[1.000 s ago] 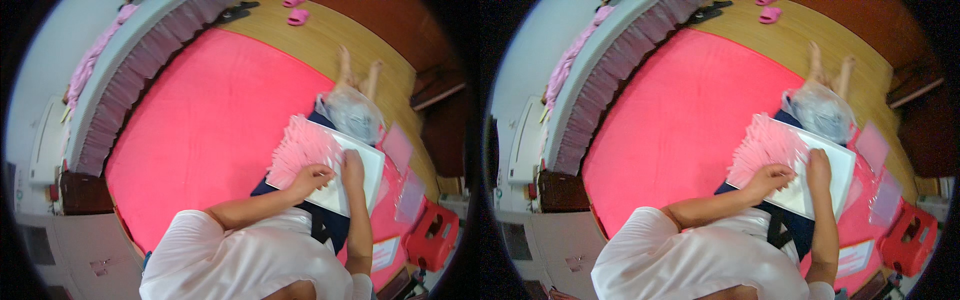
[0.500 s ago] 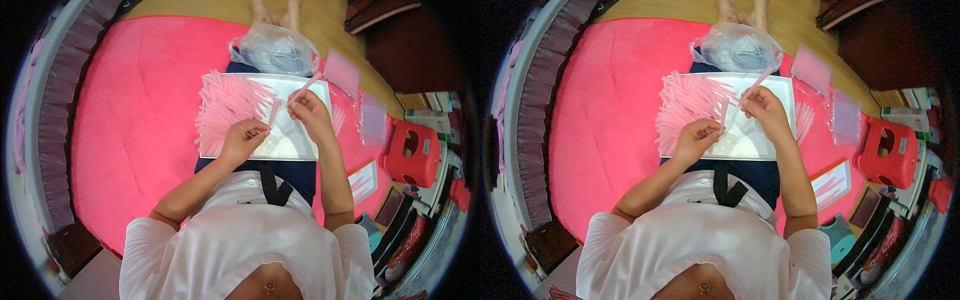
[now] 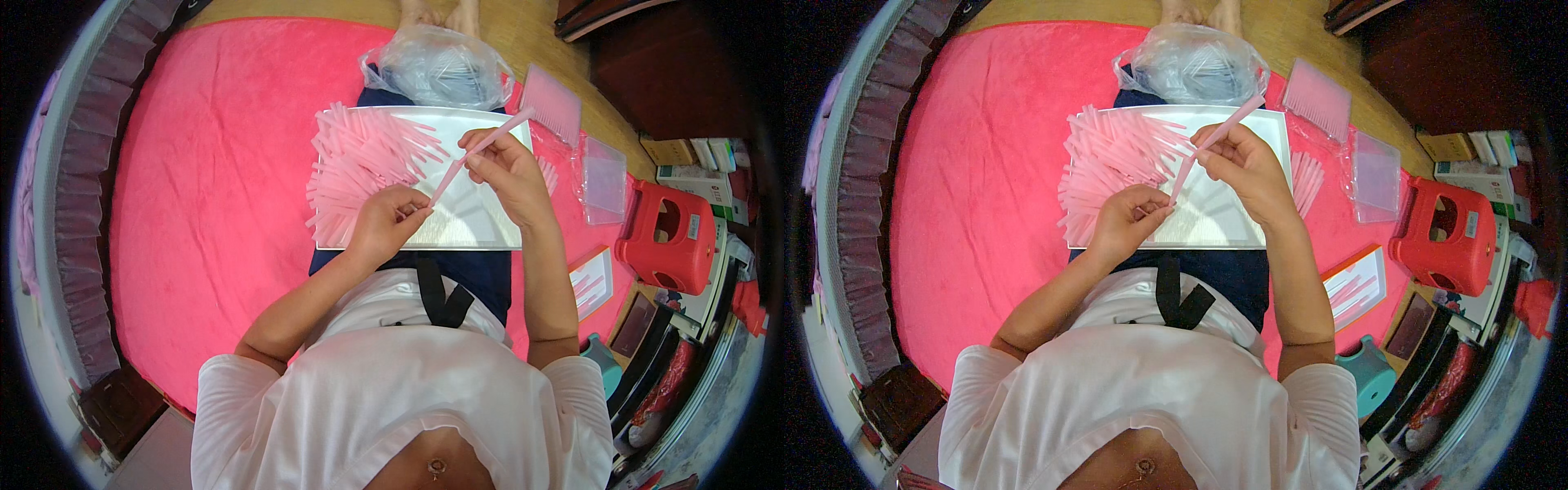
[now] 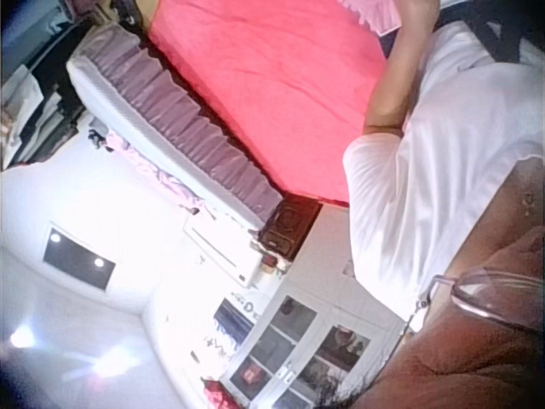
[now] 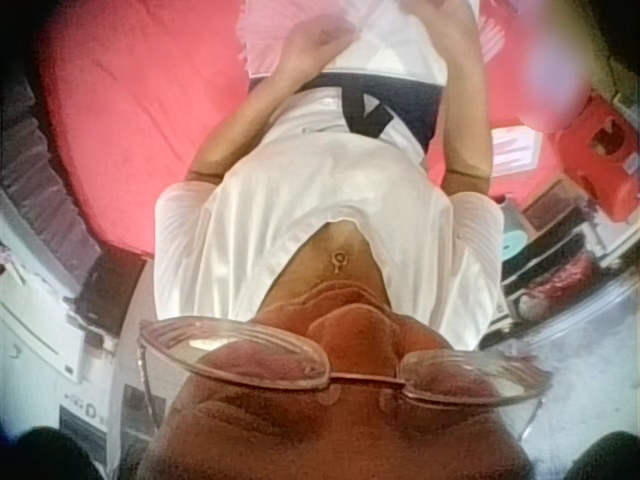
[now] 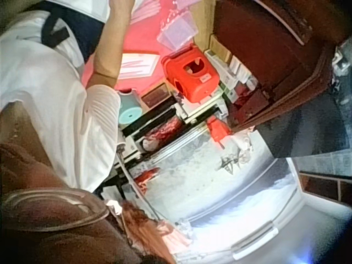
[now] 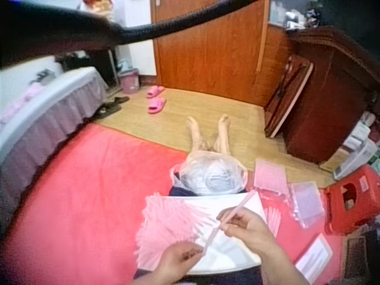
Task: The person sits on a pink mat and repeatedly picks up pink plastic straws from a white tray. They insert a smaller straw into a larger one and place the assembled pair back into the tray. The person's bare feet are visible on the floor.
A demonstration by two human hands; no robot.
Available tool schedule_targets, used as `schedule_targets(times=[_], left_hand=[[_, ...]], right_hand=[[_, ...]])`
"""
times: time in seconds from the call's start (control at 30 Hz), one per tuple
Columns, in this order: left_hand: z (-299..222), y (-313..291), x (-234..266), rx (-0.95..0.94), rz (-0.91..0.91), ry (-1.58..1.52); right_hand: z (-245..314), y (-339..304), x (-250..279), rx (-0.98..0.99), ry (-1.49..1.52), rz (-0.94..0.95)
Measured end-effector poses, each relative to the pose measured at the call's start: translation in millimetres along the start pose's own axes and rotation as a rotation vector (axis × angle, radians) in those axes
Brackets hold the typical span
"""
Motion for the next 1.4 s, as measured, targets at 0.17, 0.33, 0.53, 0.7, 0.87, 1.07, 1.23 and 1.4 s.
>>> schedule_targets(times=[0.17,0.33,0.53,0.7,0.87,1.07,1.23,1.4], left_hand=[[6.1,0.1,-0.7,0.014,0.022,0.027],[5.1,-0.1,1.4,-0.043,-0.032,-0.019],[1.2,-0.6,1.4,-0.06,-0.026,0.001],[9.8,-1.6,-1.0,0.008,0.026,0.029],[10.0,-2.2,-2.3,0.02,0.036,0.021],[18.9,-2.0,-1.6,0.015,0.013,-0.037],[23.5,-1.7,5.0,0.031,-0.045,-0.246],[24.5,-3.0,10.7,0.07,-0.099,-0.317]], right_hand=[[4.3,-1.6,-2.4,0.038,-0.112,0.027],[13.7,-6.3,-3.9,0.114,-0.295,0.042],[27.4,-6.0,1.8,0.137,-0.304,-0.013],[37.8,-11.7,-13.3,0.222,-0.437,0.083],[44.6,-10.8,-12.9,0.271,-0.49,0.061],[44.5,-6.1,0.2,0.27,-0.424,-0.097],[-4.7,19.1,14.7,0.233,-0.921,-0.137],[-43.8,42.6,3.6,0.257,-1.096,-0.1]])
Point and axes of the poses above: each hand's wrist, its own y-axis towards the middle knuckle, its own x-axis out of the back of the hand, z = x × y, the point moved 9 cm from there along y, towards the middle knuckle, and after that the axes turned 1 degree about -y, right-handed, at the moved point
